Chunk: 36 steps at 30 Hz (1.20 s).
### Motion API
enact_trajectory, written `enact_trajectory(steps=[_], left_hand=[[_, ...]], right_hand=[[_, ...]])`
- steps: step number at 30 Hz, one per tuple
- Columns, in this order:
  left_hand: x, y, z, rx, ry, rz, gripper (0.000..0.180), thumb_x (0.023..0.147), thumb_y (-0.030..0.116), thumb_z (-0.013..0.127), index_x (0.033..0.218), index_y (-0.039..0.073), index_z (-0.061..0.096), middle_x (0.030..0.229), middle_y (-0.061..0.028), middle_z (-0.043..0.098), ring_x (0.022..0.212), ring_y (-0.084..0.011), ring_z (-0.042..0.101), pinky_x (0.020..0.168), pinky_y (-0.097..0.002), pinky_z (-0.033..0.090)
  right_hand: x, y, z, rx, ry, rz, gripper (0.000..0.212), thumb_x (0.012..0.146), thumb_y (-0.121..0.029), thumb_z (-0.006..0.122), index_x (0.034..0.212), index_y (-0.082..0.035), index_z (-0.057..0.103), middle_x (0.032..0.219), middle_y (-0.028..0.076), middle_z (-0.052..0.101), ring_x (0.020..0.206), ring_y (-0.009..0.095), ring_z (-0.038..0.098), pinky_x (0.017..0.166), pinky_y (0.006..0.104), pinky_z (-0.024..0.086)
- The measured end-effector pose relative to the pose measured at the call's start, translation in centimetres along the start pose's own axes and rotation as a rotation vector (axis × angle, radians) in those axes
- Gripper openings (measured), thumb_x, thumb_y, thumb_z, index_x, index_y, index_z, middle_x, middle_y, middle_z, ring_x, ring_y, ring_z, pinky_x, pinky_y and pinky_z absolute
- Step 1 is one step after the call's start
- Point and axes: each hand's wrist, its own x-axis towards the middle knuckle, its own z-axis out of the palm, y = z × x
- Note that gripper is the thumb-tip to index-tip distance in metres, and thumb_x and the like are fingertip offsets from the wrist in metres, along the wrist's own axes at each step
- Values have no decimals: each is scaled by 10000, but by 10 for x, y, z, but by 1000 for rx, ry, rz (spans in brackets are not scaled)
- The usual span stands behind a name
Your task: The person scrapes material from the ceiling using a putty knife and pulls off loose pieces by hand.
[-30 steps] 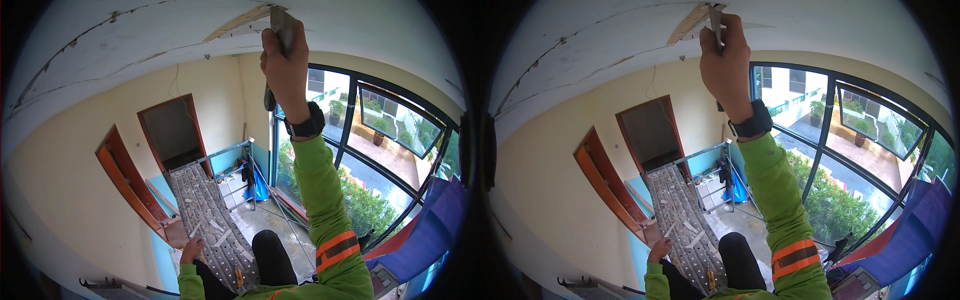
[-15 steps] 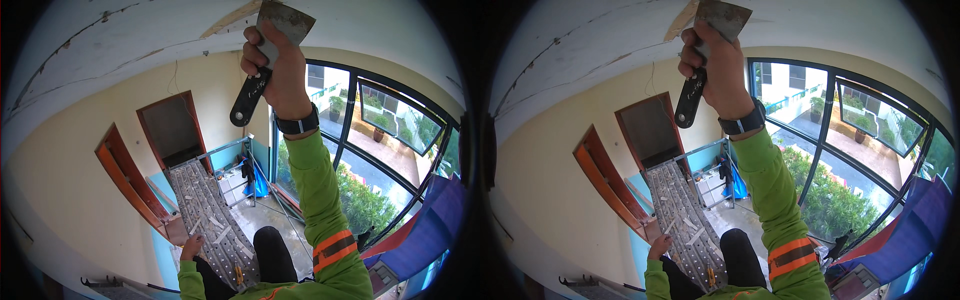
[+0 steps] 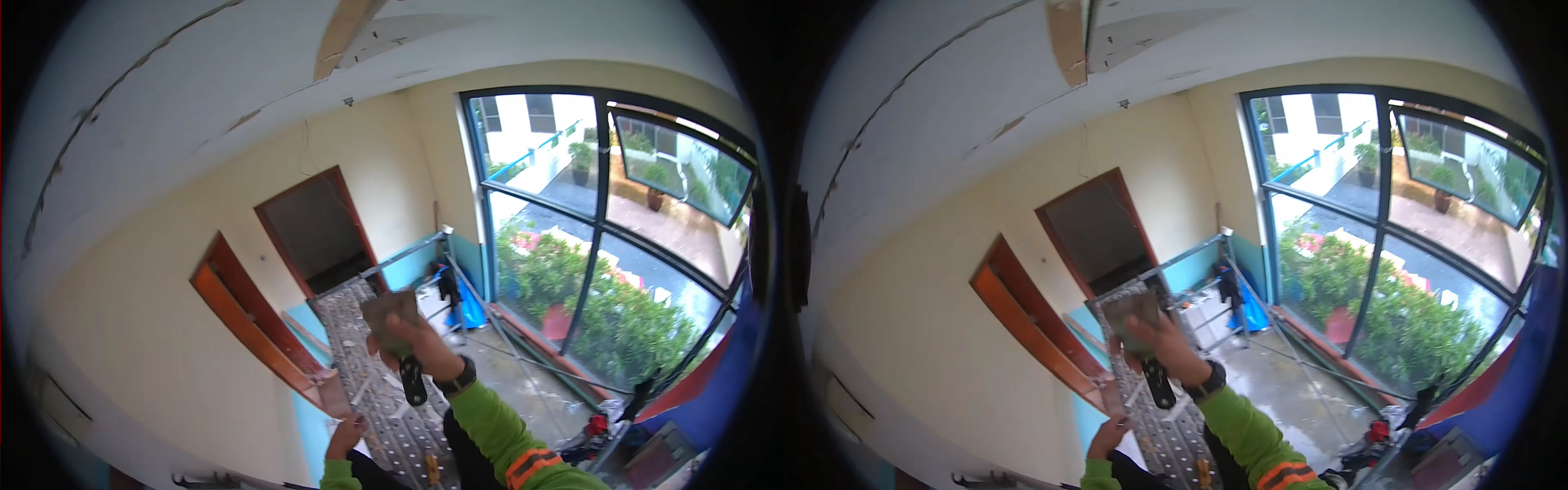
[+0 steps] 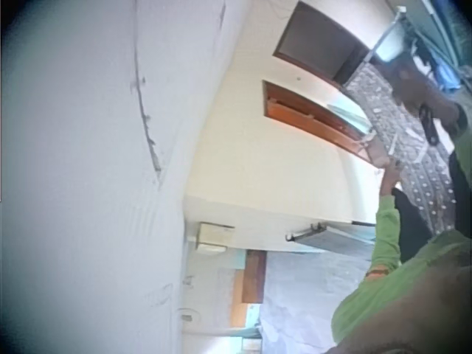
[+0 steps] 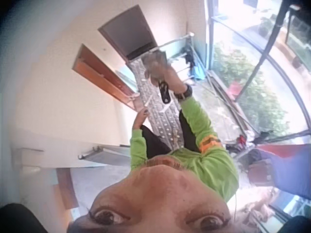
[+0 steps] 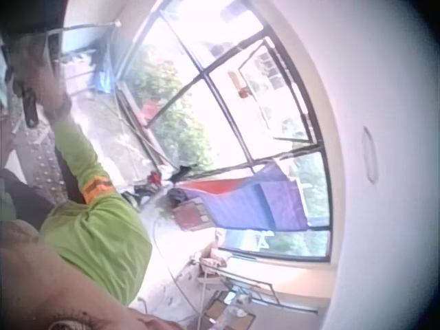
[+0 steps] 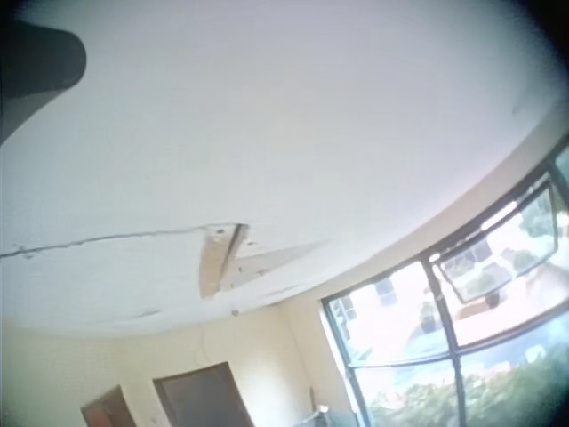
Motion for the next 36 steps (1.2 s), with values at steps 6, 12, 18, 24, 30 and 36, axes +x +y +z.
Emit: enact_trajectory(steps=[6,12,18,24,30,36], left_hand=[[-7,103,-68,243,507,450,484,887,97,562,1349,6,450,1350,-194,502,1243,-337,497,1007,-397,423],[-22,380,-169,781,917,1048,640,895,59,518,1460,-60,242,1494,-281,287,1392,-479,237,1120,-496,265],[27,505,-210,1103,1339,1279,734,924,219,523,1481,-66,137,1552,-258,137,1433,-449,125,1140,-546,168],[40,517,-214,1122,1500,1130,768,926,273,512,1509,-2,94,1568,-225,112,1445,-406,140,1127,-573,169],[43,521,-210,1093,1544,1104,773,920,267,513,1512,8,87,1570,-225,103,1446,-403,139,1117,-596,166],[38,520,-211,1073,1498,1099,777,913,245,504,1511,3,70,1570,-229,95,1444,-412,134,1120,-595,152]], right_hand=[[-2,144,-35,343,414,403,334,948,-345,557,1149,-79,530,824,91,631,486,144,533,425,254,430],[-6,147,-29,393,260,329,240,955,-277,549,1066,-66,530,765,97,626,477,157,544,416,277,441],[2,179,-34,476,261,384,253,953,-299,555,1054,-69,526,766,94,631,477,148,541,420,272,440],[1,174,-32,472,281,402,276,949,-313,561,1051,-59,529,763,102,624,473,151,538,419,276,441],[2,165,-36,462,299,368,284,947,-311,563,1056,-52,524,753,102,612,458,156,529,414,287,442],[-1,159,-38,464,312,391,267,951,-302,555,1061,-60,525,742,96,604,442,156,528,391,287,434]])
